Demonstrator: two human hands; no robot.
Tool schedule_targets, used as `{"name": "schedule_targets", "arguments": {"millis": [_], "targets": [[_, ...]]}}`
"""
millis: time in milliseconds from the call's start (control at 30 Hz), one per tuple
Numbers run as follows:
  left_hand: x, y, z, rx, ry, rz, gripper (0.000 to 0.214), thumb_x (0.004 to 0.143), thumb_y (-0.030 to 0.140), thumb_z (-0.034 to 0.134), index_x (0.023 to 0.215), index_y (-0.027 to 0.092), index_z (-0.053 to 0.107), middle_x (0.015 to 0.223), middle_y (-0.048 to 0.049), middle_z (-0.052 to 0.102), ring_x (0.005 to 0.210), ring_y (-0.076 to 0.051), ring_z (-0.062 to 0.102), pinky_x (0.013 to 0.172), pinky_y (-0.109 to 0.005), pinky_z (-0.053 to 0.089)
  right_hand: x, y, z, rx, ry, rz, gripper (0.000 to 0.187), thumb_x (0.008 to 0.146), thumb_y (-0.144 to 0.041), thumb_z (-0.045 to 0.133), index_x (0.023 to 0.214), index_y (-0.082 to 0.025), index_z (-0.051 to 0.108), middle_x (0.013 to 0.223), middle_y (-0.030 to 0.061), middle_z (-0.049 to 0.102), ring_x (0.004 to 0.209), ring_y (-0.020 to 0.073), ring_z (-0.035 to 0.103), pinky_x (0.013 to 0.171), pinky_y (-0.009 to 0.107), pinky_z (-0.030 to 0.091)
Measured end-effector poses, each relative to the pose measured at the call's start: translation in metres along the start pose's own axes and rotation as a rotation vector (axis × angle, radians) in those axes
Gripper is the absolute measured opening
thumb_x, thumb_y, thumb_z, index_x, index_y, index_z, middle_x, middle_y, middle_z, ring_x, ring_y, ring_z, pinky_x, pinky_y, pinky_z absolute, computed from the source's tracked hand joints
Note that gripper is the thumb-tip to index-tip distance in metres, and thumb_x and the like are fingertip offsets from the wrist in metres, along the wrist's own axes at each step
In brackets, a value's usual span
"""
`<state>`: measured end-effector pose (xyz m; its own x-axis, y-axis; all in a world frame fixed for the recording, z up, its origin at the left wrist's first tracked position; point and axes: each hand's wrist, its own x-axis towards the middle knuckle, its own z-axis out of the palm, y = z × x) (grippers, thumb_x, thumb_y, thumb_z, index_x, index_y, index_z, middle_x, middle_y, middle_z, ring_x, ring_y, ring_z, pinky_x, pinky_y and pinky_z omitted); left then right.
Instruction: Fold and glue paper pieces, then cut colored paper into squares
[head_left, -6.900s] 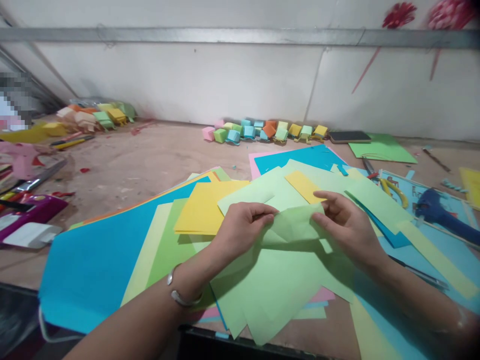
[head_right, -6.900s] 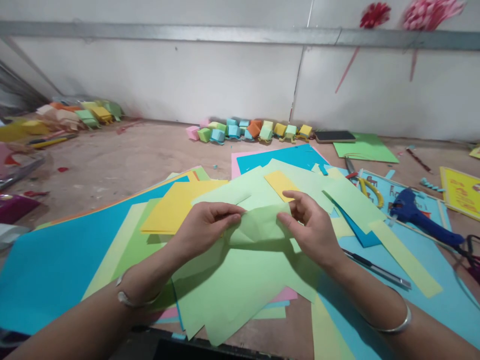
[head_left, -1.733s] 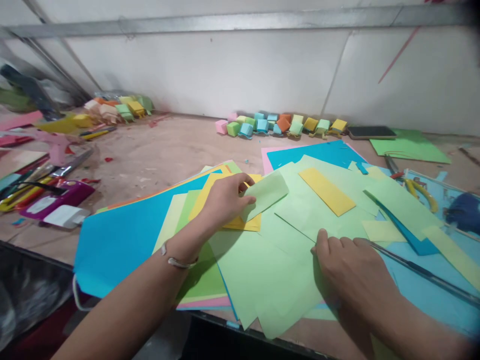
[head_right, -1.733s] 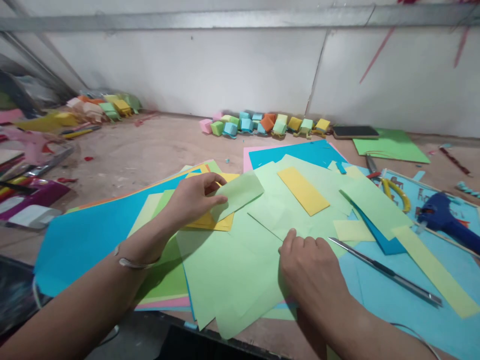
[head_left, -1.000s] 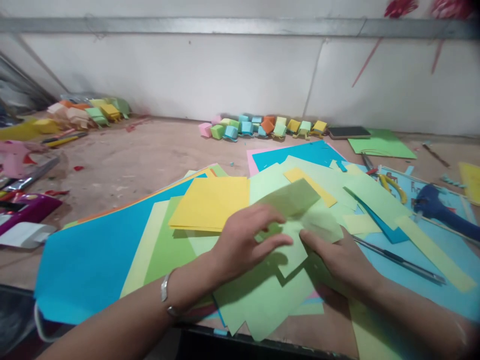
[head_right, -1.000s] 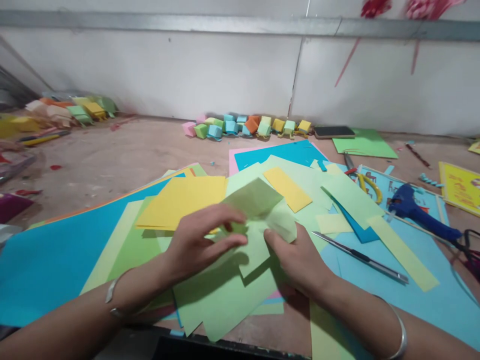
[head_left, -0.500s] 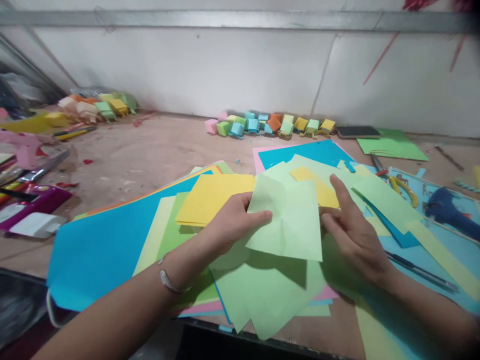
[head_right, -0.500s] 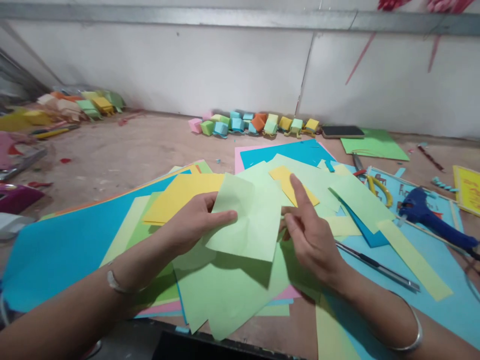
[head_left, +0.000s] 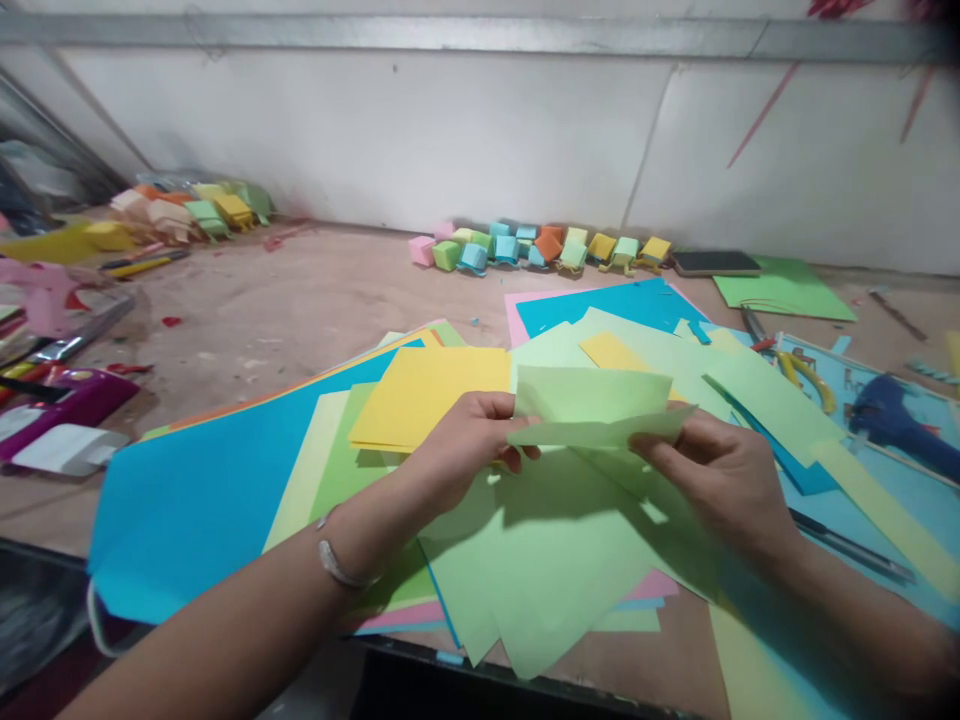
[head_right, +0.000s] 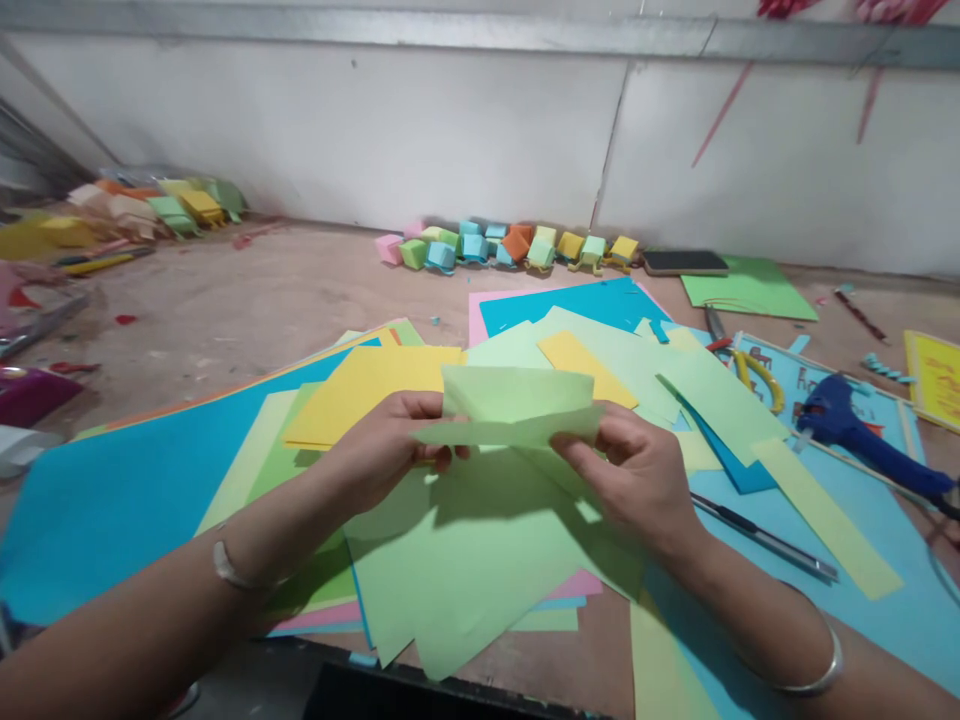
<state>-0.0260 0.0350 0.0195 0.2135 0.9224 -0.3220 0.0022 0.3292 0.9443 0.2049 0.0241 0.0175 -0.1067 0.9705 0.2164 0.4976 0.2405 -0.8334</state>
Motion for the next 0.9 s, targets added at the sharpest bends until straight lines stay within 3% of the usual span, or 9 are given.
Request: {"name": "schedule_targets", "arguments": {"millis": [100,267,367,467,567,633,767,833,900], "targets": [[0.002,-0.003,-0.003,0.007,-0.019,0.076,0.008,0.07,0.025,0.065,0.071,0.018,0.069,0.069,-0.0039,0.067,0.061,-0.015,0.06,0.057,-0.028,0.05,0.0,0.0,0.002,-0.01,0.016,0.034,0.017,0.074,-0.036,0.065,0.062,-0.023,0.069,0.068,0.0023,0.069,0.064,0.0187,0.061,0.057,0.031,0.048],[0.002,-0.005,-0.008,0.071,0.053,0.332,0.054,0.084,0.065,0.05,0.109,0.019,0.064,0.095,-0.0091,0.067,0.087,-0.021,0.064,0.073,-0.033,0.055,-0.003,0.003,0.005,-0.08,0.006,0.02,0.027,0.078,-0.039,0.064,0.058,-0.021,0.063,0.064,0.0025,0.064,0.059,0.0157,0.055,0.054,0.029,0.042],[0.0,-0.003,-0.008,0.261,0.098,0.466,0.065,0.07,0.054,0.075,0.122,0.018,0.06,0.101,-0.0091,0.067,0.089,-0.021,0.063,0.077,-0.033,0.054,-0.004,0.004,0.005,-0.09,-0.009,0.029,0.027,0.079,-0.039,0.063,0.059,-0.021,0.062,0.066,0.0026,0.063,0.06,0.0159,0.055,0.055,0.029,0.042],[-0.001,0.0,-0.006,0.475,0.216,0.54,0.032,0.07,0.03,0.077,0.1,0.018,0.071,0.084,-0.004,0.069,0.067,-0.013,0.057,0.065,-0.027,0.051,-0.004,0.005,0.005,-0.11,-0.005,0.022,0.028,0.079,-0.038,0.063,0.057,-0.021,0.059,0.062,0.0014,0.059,0.057,0.0147,0.052,0.053,0.029,0.04],[0.001,0.0,-0.006,0.575,0.244,0.612,0.006,0.076,0.023,0.07,0.079,0.018,0.073,0.067,-0.0005,0.066,0.055,-0.01,0.048,0.055,-0.025,0.044,-0.005,0.007,0.005,-0.062,-0.035,0.063,0.027,0.079,-0.039,0.064,0.06,-0.021,0.056,0.06,0.0007,0.058,0.056,0.0147,0.053,0.051,0.028,0.041],[0.001,-0.001,-0.007,0.585,0.238,0.637,0.005,0.076,0.022,0.069,0.077,0.018,0.073,0.067,-0.001,0.067,0.056,-0.011,0.051,0.054,-0.025,0.044,-0.006,0.009,0.006,0.077,-0.068,0.105,0.019,0.079,-0.038,0.066,0.079,-0.021,0.06,0.068,0.0012,0.063,0.061,0.0167,0.059,0.054,0.029,0.046],[0.002,-0.002,-0.006,0.579,0.199,0.638,0.005,0.077,0.021,0.068,0.075,0.019,0.073,0.069,-0.002,0.069,0.06,-0.012,0.057,0.056,-0.025,0.046,-0.003,0.01,0.007,0.185,-0.049,0.126,0.065,0.08,-0.038,0.068,0.136,-0.019,0.042,0.079,0.0014,0.067,0.071,0.02,0.065,0.064,0.033,0.053],[0.001,-0.002,-0.006,0.573,0.177,0.633,0.006,0.077,0.021,0.068,0.074,0.019,0.073,0.07,-0.0023,0.07,0.062,-0.013,0.059,0.057,-0.025,0.047,-0.001,0.008,0.005,0.08,0.004,0.08,0.056,0.081,-0.041,0.065,0.131,-0.019,0.052,0.08,0.0027,0.068,0.071,0.0201,0.064,0.066,0.034,0.052],[0.001,-0.002,-0.005,0.575,0.164,0.612,0.006,0.077,0.022,0.068,0.074,0.019,0.073,0.071,-0.0027,0.07,0.064,-0.013,0.06,0.057,-0.025,0.047,0.0,0.007,0.003,-0.016,0.033,0.016,0.029,0.082,-0.042,0.063,0.102,-0.021,0.067,0.082,0.0042,0.069,0.072,0.02,0.063,0.068,0.035,0.051]]}}
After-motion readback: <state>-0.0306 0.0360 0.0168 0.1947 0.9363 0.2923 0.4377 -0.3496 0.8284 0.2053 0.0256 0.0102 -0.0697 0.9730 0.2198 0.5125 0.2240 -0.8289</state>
